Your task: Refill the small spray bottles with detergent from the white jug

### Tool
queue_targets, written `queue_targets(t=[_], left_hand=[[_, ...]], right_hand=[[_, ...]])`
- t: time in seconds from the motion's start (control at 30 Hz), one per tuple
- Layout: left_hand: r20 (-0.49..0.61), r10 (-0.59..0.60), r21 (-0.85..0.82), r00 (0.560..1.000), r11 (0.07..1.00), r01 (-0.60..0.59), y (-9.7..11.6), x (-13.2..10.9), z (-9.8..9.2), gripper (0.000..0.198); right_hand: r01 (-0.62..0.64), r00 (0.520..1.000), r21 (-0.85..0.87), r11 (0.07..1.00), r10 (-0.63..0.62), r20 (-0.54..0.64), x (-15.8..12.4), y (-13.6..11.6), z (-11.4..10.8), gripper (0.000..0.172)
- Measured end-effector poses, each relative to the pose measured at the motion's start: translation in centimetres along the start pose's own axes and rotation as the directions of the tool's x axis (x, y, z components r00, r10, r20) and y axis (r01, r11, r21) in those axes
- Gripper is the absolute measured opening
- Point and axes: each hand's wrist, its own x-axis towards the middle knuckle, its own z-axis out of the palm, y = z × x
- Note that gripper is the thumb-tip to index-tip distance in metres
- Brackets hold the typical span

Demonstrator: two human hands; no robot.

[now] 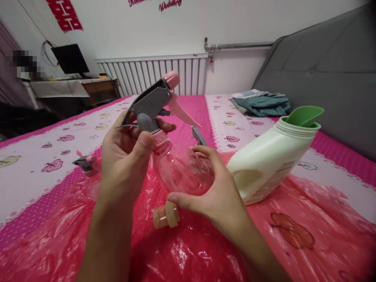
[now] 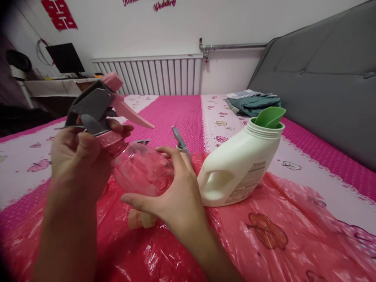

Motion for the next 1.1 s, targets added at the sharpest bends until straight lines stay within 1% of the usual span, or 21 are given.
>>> queue_targets(t=[0.07,0.13,0.23,0.33,0.4,0.47,0.53,0.57,0.63,0.67,0.7,0.73,0.77,0.87,0.93,0.97,1.03,1.07,1.1], left_hand=[[-0.011,0.025,-0.005,1.0,1.0,-0.025,-0.5,-0.1,0.0,0.046],[-0.023,0.025,-0.001,0.999,1.0,-0.025,-1.0,-0.2,0.1,0.042],[-0.034,0.027,0.058,0.999,0.998,-0.025,-1.4,-0.4,0.3,0.039],[0.017,0.005,0.066,1.0,0.998,-0.006,-1.5,-0.4,0.1,0.04],[0.066,-0.024,0.024,0.998,0.999,0.022,-1.5,-0.4,-0.4,0.041],[0.09,-0.027,-0.036,0.996,0.999,0.031,-1.6,-0.2,-1.0,0.043],[0.116,-0.027,-0.109,0.993,0.993,0.039,-1.8,0.0,-1.6,0.045],[0.135,-0.024,-0.14,0.991,0.989,0.043,-1.9,0.1,-1.9,0.048],[0.176,-0.013,-0.166,0.984,0.985,0.043,-2.1,0.3,-2.2,0.054],[0.183,-0.002,-0.158,0.983,0.987,0.031,-2.3,0.3,-2.3,0.056],[0.182,0.005,-0.135,0.983,0.991,0.02,-2.4,0.3,-2.4,0.056],[0.178,0.001,-0.101,0.984,0.995,0.017,-2.4,0.3,-2.4,0.056],[0.171,-0.011,-0.062,0.985,0.998,0.022,-2.4,0.3,-2.3,0.055],[0.131,-0.051,0.061,0.99,0.997,0.043,-2.1,0.1,-2.0,0.053],[0.108,-0.036,0.088,0.993,0.996,0.027,-1.8,0.0,-1.9,0.054],[0.113,-0.022,0.071,0.993,0.997,0.014,-1.6,0.0,-1.9,0.053],[0.156,0.008,-0.002,0.988,1.0,-0.008,-1.3,0.0,-2.0,0.051],[0.183,0.017,-0.043,0.983,0.999,-0.009,-1.1,0.0,-2.1,0.049],[0.209,0.021,-0.08,0.978,0.997,-0.004,-1.0,0.0,-2.2,0.048]], right_hand=[[-0.01,1.0,0.011,1.0,0.011,-0.005,0.0,0.1,0.1,0.08],[-0.008,1.0,0.006,1.0,0.009,-0.016,0.1,0.2,0.1,0.078],[0.018,0.998,-0.066,0.998,-0.021,-0.053,0.1,0.6,0.2,0.079],[0.021,0.996,-0.115,0.993,-0.031,-0.088,0.1,0.7,0.5,0.08],[0.003,0.998,-0.059,0.998,-0.007,-0.066,0.0,0.6,0.5,0.087],[-0.035,0.999,0.059,0.998,0.035,0.003,0.0,0.4,0.3,0.089],[-0.106,0.989,0.21,0.972,0.081,0.126,0.1,0.4,-0.1,0.082],[-0.156,0.973,0.277,0.948,0.098,0.21,0.1,0.4,-0.3,0.077],[-0.269,0.914,0.368,0.89,0.115,0.39,0.3,0.7,-0.7,0.071],[-0.317,0.883,0.394,0.863,0.117,0.455,0.4,0.9,-0.8,0.07],[-0.353,0.861,0.408,0.842,0.121,0.495,0.4,1.1,-0.8,0.068],[-0.368,0.854,0.409,0.835,0.129,0.505,0.4,1.2,-0.8,0.066],[-0.36,0.867,0.397,0.844,0.146,0.476,0.4,1.4,-0.6,0.063],[-0.264,0.942,0.279,0.923,0.185,0.28,0.2,1.4,0.0,0.062],[-0.212,0.968,0.227,0.95,0.173,0.182,0.0,1.1,0.3,0.066],[-0.206,0.971,0.239,0.949,0.168,0.169,-0.2,0.9,0.4,0.068],[-0.247,0.959,0.331,0.911,0.18,0.219,-0.5,0.6,0.4,0.068],[-0.302,0.938,0.396,0.867,0.197,0.285,-0.6,0.5,0.4,0.067],[-0.379,0.903,0.466,0.8,0.209,0.375,-0.7,0.5,0.3,0.064]])
